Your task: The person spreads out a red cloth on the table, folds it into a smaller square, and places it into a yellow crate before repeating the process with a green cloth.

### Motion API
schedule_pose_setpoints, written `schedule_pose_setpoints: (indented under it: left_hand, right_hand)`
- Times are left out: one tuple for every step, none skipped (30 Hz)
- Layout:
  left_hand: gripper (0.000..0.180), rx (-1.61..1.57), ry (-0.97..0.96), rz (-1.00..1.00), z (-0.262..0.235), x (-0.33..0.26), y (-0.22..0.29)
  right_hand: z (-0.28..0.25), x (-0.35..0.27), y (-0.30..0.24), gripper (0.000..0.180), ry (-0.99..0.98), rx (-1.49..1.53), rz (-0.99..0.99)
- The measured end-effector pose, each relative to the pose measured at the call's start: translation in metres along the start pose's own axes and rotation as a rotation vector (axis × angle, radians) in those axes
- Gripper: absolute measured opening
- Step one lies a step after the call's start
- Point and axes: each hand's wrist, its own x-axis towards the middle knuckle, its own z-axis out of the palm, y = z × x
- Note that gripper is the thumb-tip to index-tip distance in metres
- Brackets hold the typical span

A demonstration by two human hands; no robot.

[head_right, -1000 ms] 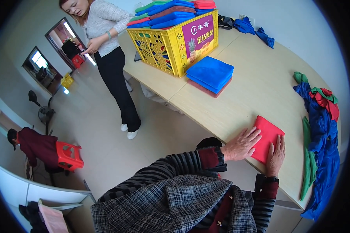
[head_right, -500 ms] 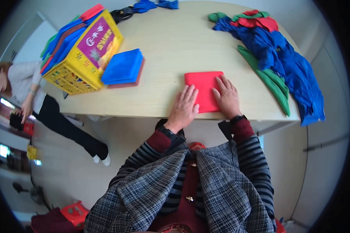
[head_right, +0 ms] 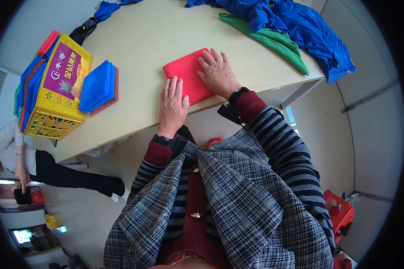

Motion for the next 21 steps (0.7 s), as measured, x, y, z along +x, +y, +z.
schedule_pose_setpoints:
  left_hand:
    - [0.060,-0.002,-0.008,-0.002,0.001,-0.002,0.000]
    - [0.060,-0.002,-0.017,-0.004,0.002,-0.002,0.000]
    - [0.060,-0.002,-0.020,0.003,0.003,-0.004,-0.001]
    - [0.060,0.005,-0.023,0.001,0.005,-0.005,-0.002]
    - [0.060,0.013,-0.026,-0.002,0.007,-0.006,-0.003]
    - [0.060,0.023,-0.028,-0.007,0.006,-0.005,-0.003]
    - [0.060,0.024,-0.032,-0.001,0.005,-0.004,-0.002]
    - [0.059,0.031,-0.044,-0.003,0.004,-0.004,-0.002]
    - [0.058,0.039,-0.057,-0.005,0.003,-0.004,-0.002]
    - [0.057,0.045,-0.071,-0.008,0.004,-0.003,-0.001]
    - [0.057,0.045,-0.082,-0.004,0.002,-0.003,0.001]
    - [0.057,0.025,-0.080,-0.002,-0.001,-0.003,0.003]
    - [0.057,0.011,-0.070,-0.001,-0.003,-0.001,0.003]
    - [0.056,-0.004,-0.061,0.000,-0.005,0.000,0.002]
    - [0.056,-0.001,-0.066,0.003,-0.005,0.001,0.002]
    - [0.056,-0.003,-0.065,-0.001,-0.005,0.000,0.002]
    - [0.056,-0.004,-0.065,-0.006,-0.004,-0.001,0.002]
    - [0.056,-0.006,-0.065,-0.010,-0.004,-0.002,0.002]
    - [0.056,-0.002,-0.068,-0.010,-0.004,-0.004,0.001]
    - [0.056,-0.056,-0.070,-0.006,-0.005,-0.004,-0.002]
    - [0.056,-0.111,-0.074,0.001,-0.006,-0.004,-0.004]
  right_hand:
    - [0.000,0.001,-0.005,0.056,0.018,0.023,-0.052]
    - [0.000,0.003,-0.011,0.056,0.037,0.047,-0.105]
    - [0.000,0.005,-0.021,0.056,0.039,0.048,-0.098]
    - [0.001,0.008,-0.032,0.056,-0.010,0.114,-0.104]
    - [0.001,0.011,-0.042,0.057,-0.058,0.182,-0.111]
    - [0.002,0.013,-0.045,0.058,-0.106,0.252,-0.120]
    - [0.005,0.013,-0.043,0.058,-0.104,0.254,-0.114]
    - [0.010,0.012,-0.041,0.058,-0.105,0.244,-0.115]
    - [0.015,0.012,-0.040,0.059,-0.108,0.236,-0.116]
    - [0.019,0.010,-0.038,0.059,-0.113,0.227,-0.117]
    - [0.023,0.009,-0.035,0.059,-0.117,0.233,-0.108]
    - [0.026,0.009,-0.028,0.060,-0.092,0.191,-0.077]
    - [0.026,0.014,-0.022,0.061,-0.062,0.148,-0.051]
    - [0.027,0.014,-0.017,0.061,-0.031,0.104,-0.025]
    - [0.028,0.012,-0.014,0.061,-0.031,0.108,-0.021]
    - [0.026,0.011,-0.012,0.061,-0.041,0.100,0.000]
    - [0.021,0.010,-0.011,0.061,-0.051,0.092,0.021]
    - [0.019,0.009,-0.010,0.061,-0.062,0.084,0.043]
    - [0.020,0.008,-0.010,0.061,-0.061,0.089,0.043]
    - [0.019,0.006,-0.009,0.061,-0.061,0.094,0.054]
    - [0.019,0.005,-0.009,0.061,-0.060,0.099,0.068]
